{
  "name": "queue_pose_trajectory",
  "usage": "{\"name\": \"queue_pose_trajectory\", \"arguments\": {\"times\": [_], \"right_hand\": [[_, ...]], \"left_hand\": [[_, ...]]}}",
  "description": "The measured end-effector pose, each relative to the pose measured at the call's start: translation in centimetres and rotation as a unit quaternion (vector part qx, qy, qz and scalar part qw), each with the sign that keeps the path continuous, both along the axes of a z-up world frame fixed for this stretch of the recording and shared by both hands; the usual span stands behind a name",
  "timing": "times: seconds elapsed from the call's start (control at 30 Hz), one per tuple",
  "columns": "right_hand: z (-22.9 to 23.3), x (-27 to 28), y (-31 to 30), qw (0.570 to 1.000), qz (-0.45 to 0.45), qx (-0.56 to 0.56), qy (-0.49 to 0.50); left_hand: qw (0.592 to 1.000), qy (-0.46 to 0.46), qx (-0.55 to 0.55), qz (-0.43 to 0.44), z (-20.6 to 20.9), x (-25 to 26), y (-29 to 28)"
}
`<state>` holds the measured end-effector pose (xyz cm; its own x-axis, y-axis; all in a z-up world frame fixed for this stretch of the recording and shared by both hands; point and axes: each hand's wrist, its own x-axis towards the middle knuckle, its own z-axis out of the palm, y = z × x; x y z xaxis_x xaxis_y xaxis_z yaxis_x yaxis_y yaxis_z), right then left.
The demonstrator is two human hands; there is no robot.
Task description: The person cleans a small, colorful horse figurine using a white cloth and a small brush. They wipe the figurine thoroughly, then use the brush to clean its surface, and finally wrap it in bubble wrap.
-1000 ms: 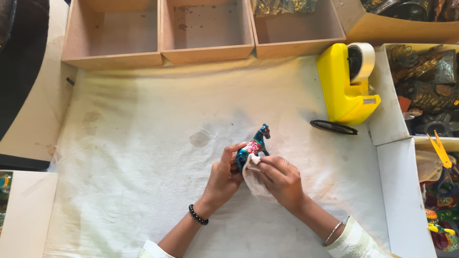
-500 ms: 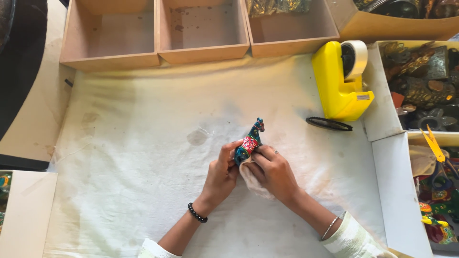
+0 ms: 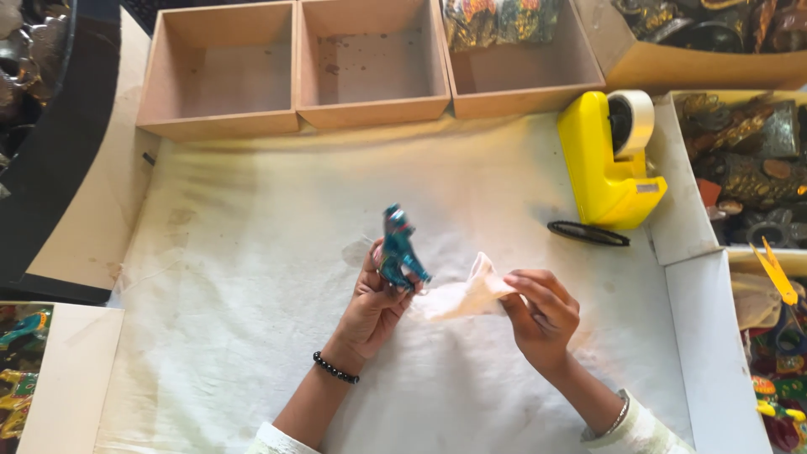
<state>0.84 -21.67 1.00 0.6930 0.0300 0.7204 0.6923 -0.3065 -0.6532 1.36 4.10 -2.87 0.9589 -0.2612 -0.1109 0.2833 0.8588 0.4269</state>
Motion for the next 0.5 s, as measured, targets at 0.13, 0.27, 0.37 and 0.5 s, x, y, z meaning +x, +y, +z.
{"name": "queue_pose_trajectory", "arguments": {"times": [0.13,0.27,0.37,0.5], "right_hand": [[-0.3,0.1,0.2,0.995,-0.001,0.042,0.092],[-0.1,0.0,1.0,0.997,0.046,-0.007,0.057],[-1.0,-0.4,1.0,0.994,0.085,-0.031,0.053],[-1.5,-0.8,0.9,0.993,0.107,-0.001,0.046]], "left_hand": [[0.999,0.030,-0.025,-0.024,-0.6,-0.2,0.7],[0.996,0.023,-0.053,-0.072,0.2,-0.4,0.7],[0.994,0.023,-0.062,-0.093,0.4,-0.6,0.7],[0.990,-0.031,-0.050,-0.130,2.2,-0.6,0.3]]}}
